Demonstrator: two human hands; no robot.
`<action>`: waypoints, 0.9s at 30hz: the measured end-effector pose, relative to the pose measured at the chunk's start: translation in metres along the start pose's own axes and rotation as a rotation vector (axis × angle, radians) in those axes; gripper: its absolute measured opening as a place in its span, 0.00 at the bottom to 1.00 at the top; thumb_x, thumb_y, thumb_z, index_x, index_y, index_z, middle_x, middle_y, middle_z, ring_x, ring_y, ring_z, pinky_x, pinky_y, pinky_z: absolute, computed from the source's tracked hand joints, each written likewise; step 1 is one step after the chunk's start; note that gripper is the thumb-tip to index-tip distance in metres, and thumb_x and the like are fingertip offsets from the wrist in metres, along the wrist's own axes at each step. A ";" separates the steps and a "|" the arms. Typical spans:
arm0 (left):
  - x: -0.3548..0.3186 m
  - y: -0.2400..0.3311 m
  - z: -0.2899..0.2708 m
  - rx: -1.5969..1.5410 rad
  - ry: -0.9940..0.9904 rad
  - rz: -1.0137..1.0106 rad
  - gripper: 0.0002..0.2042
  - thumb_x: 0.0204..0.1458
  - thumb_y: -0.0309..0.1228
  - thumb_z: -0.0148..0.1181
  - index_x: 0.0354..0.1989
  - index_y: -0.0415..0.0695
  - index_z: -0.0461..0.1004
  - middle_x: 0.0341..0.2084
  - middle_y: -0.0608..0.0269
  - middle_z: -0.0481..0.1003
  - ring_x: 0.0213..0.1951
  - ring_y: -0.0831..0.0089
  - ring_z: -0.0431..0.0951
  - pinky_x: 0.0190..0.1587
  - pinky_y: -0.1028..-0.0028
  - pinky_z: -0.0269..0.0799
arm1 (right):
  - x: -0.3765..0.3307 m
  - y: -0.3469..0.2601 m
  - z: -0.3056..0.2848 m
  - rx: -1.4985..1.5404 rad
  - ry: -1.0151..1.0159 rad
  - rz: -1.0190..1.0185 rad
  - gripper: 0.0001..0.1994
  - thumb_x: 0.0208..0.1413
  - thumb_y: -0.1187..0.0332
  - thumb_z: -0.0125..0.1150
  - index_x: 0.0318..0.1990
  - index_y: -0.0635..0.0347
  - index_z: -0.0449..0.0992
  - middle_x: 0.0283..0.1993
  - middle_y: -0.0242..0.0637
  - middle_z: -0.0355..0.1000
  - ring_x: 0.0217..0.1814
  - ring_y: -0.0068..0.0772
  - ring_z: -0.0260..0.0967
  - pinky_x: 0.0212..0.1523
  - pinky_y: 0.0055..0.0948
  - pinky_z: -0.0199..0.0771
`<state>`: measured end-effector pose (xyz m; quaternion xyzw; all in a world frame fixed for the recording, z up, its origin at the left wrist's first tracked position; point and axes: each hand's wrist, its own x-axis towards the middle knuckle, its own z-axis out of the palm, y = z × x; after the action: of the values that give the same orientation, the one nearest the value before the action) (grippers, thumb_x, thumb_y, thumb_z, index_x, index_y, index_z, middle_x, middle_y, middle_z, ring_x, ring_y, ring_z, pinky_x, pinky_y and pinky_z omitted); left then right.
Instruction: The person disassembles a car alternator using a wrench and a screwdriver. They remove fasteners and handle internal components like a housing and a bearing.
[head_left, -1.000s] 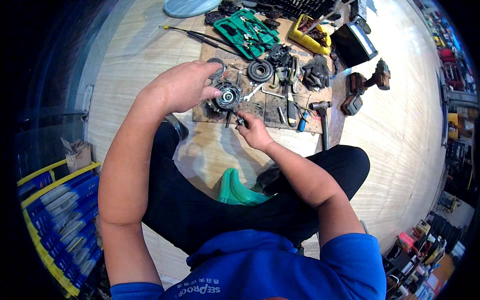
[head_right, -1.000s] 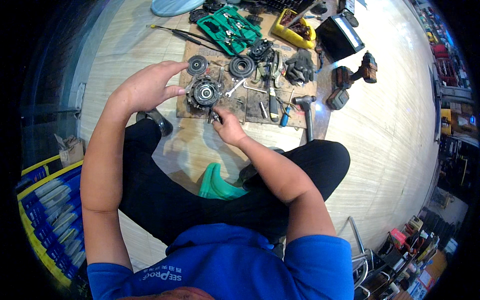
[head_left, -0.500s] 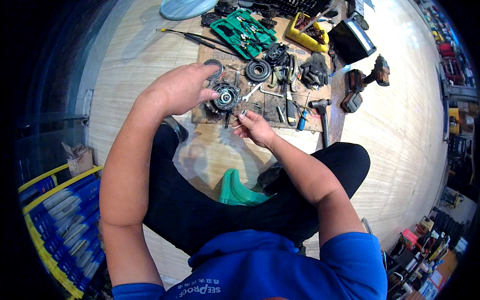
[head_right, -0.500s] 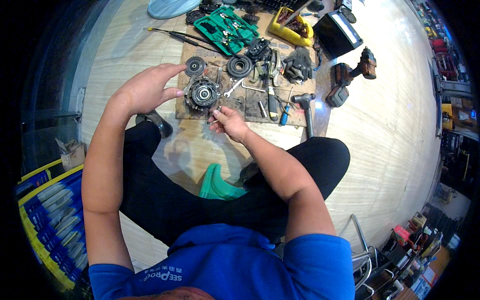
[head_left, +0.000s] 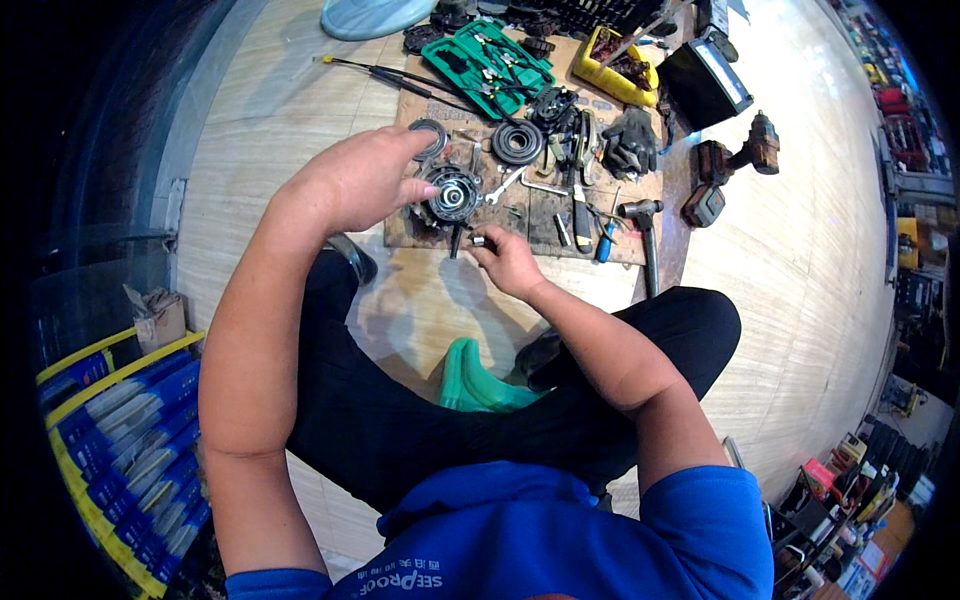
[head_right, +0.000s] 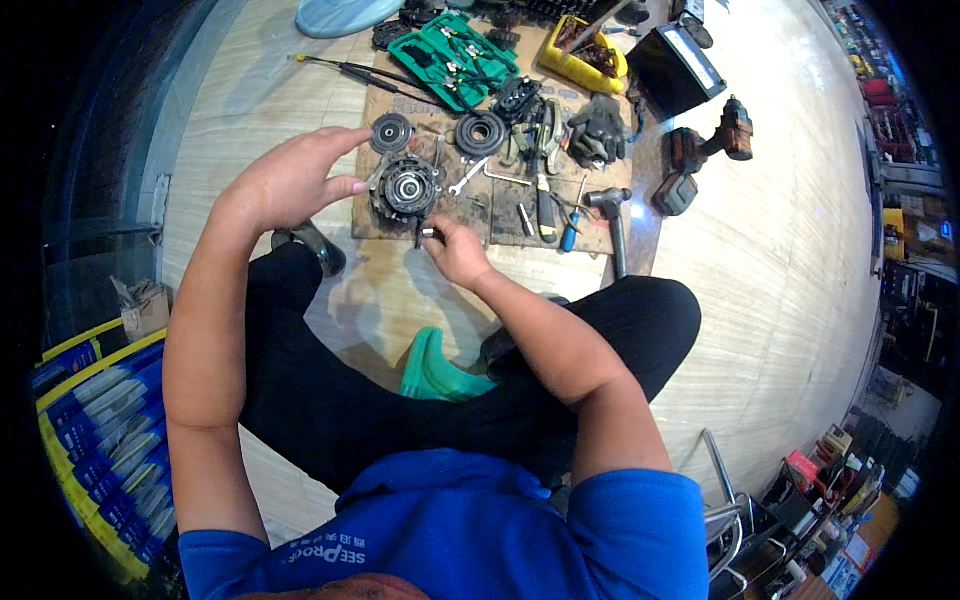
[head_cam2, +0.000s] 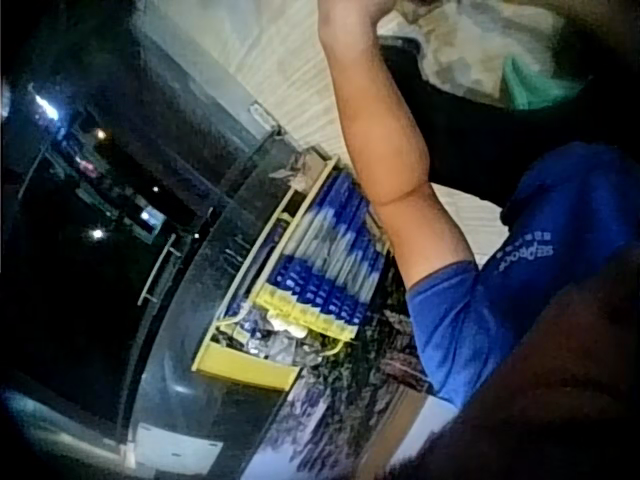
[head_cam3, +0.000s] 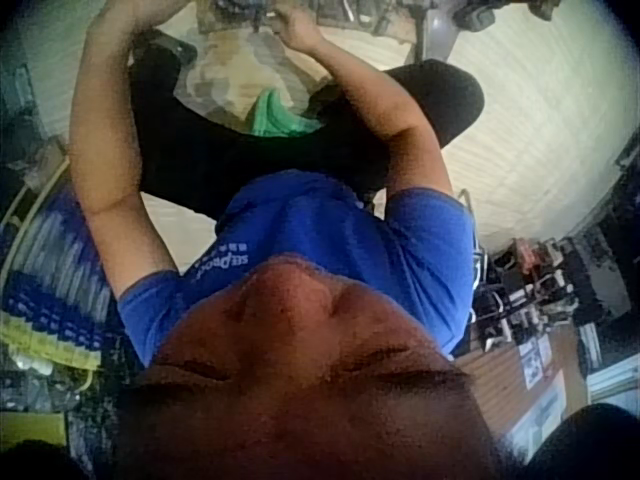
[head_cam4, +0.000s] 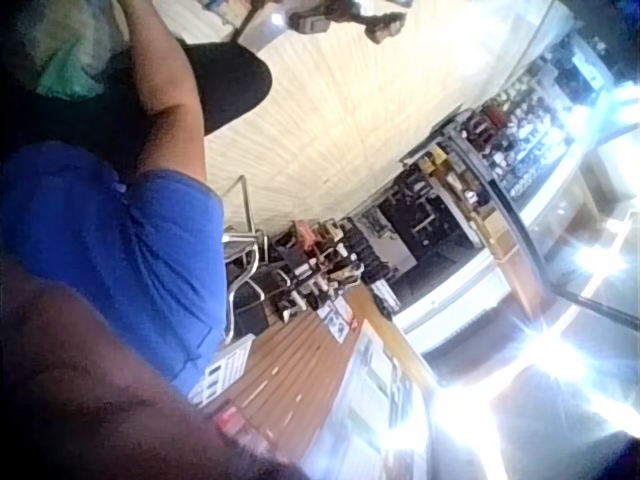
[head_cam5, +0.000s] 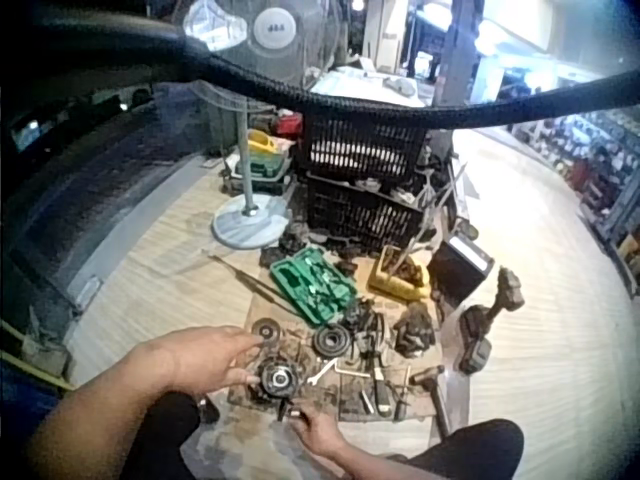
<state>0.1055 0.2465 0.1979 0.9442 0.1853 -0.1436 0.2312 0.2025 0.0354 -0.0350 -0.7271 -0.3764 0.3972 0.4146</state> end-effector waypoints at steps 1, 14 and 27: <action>0.000 -0.001 0.000 -0.001 -0.001 0.000 0.28 0.54 0.38 0.64 0.62 0.40 0.66 0.56 0.43 0.71 0.58 0.48 0.70 0.61 0.60 0.66 | -0.002 -0.008 -0.002 -0.016 0.000 0.002 0.12 0.57 0.63 0.63 0.44 0.60 0.77 0.38 0.51 0.76 0.40 0.48 0.76 0.42 0.41 0.74; 0.000 0.003 -0.005 -0.021 0.000 0.013 0.29 0.53 0.36 0.64 0.62 0.39 0.66 0.56 0.43 0.70 0.58 0.48 0.70 0.62 0.60 0.66 | 0.005 0.023 0.009 0.062 0.029 -0.052 0.19 0.58 0.68 0.62 0.55 0.64 0.72 0.44 0.52 0.76 0.43 0.49 0.76 0.44 0.39 0.75; -0.001 0.005 -0.003 -0.001 -0.010 -0.001 0.28 0.54 0.37 0.64 0.62 0.39 0.65 0.57 0.43 0.70 0.59 0.48 0.69 0.62 0.60 0.65 | 0.005 0.012 -0.014 1.042 -0.308 0.408 0.20 0.65 0.64 0.57 0.62 0.59 0.67 0.44 0.38 0.76 0.43 0.30 0.77 0.40 0.26 0.78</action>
<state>0.1075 0.2437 0.2027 0.9432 0.1847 -0.1485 0.2328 0.2192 0.0306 -0.0426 -0.4186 -0.0392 0.7032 0.5733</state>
